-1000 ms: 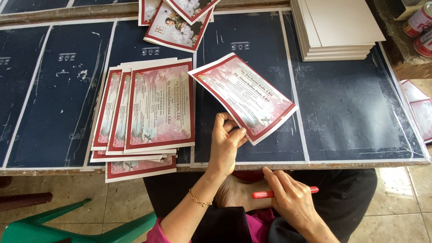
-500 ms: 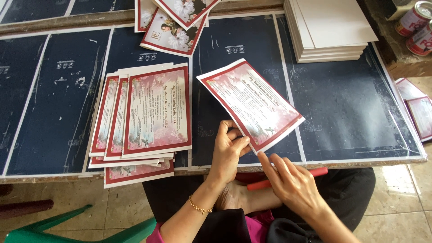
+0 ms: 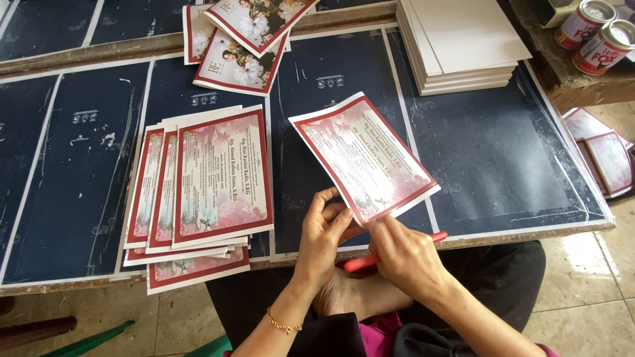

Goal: Folding printed paper sheets and assembling them into invitation cards using a hand tool to crease the folds.

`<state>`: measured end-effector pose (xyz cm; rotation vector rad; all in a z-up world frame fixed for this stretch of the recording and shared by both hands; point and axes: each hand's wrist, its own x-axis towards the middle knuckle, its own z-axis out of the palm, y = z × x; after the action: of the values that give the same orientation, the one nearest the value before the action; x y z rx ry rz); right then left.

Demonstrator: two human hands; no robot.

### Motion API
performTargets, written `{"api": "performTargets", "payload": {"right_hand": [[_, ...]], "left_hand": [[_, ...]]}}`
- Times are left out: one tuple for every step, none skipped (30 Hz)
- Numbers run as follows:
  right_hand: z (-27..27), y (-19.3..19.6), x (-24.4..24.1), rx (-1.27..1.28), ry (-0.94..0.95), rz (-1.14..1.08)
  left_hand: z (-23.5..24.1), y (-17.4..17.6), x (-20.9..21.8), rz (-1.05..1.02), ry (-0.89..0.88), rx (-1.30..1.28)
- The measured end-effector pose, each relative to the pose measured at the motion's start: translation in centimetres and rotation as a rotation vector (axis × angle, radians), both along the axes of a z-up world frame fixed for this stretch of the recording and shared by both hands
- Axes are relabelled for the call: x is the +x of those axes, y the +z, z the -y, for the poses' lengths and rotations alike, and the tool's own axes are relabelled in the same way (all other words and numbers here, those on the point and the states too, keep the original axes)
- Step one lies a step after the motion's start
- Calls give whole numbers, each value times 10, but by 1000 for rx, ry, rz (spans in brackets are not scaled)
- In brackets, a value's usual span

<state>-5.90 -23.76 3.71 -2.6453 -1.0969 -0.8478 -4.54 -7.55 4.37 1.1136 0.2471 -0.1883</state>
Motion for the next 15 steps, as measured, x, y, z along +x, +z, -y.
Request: {"api": "performTargets", "payload": {"right_hand": [[2,-11,1,222,-47,-240],[4,-22,2,445,-93,-479],[5,-14,4,445,-89,-480],[7,-7,6,534,-181,-654],[9,1,7,619,-275,-830],[7,7,6,617,-271,-833],[5,13,7,665,-272,-869],[3,20,8,713,-273,-904],[4,21,8,708,-265,-903],[6,21,9,746,-277,-920],[8,21,9,784,-292,-938],[12,22,10,781,-286,-938],[16,23,12,879,-285,-981],[21,24,14,977,-283,-1025],[46,18,17,973,-278,-1025]], "left_hand": [[-1,2,-1,21,-23,30],[-3,4,-3,42,-47,60],[-4,6,-3,43,-43,62],[-5,9,-3,45,-61,46],[-6,10,-4,45,-79,29],[-7,11,-5,43,-74,29],[-7,11,-4,44,-93,37],[-8,13,-3,45,-113,45],[-7,14,-2,49,-104,44],[-7,15,-1,42,-108,22],[-6,16,-1,33,-114,0],[-5,15,0,36,-108,-1],[-5,13,2,26,-113,21],[-4,12,4,17,-117,42],[-7,10,6,18,-112,41]]}}
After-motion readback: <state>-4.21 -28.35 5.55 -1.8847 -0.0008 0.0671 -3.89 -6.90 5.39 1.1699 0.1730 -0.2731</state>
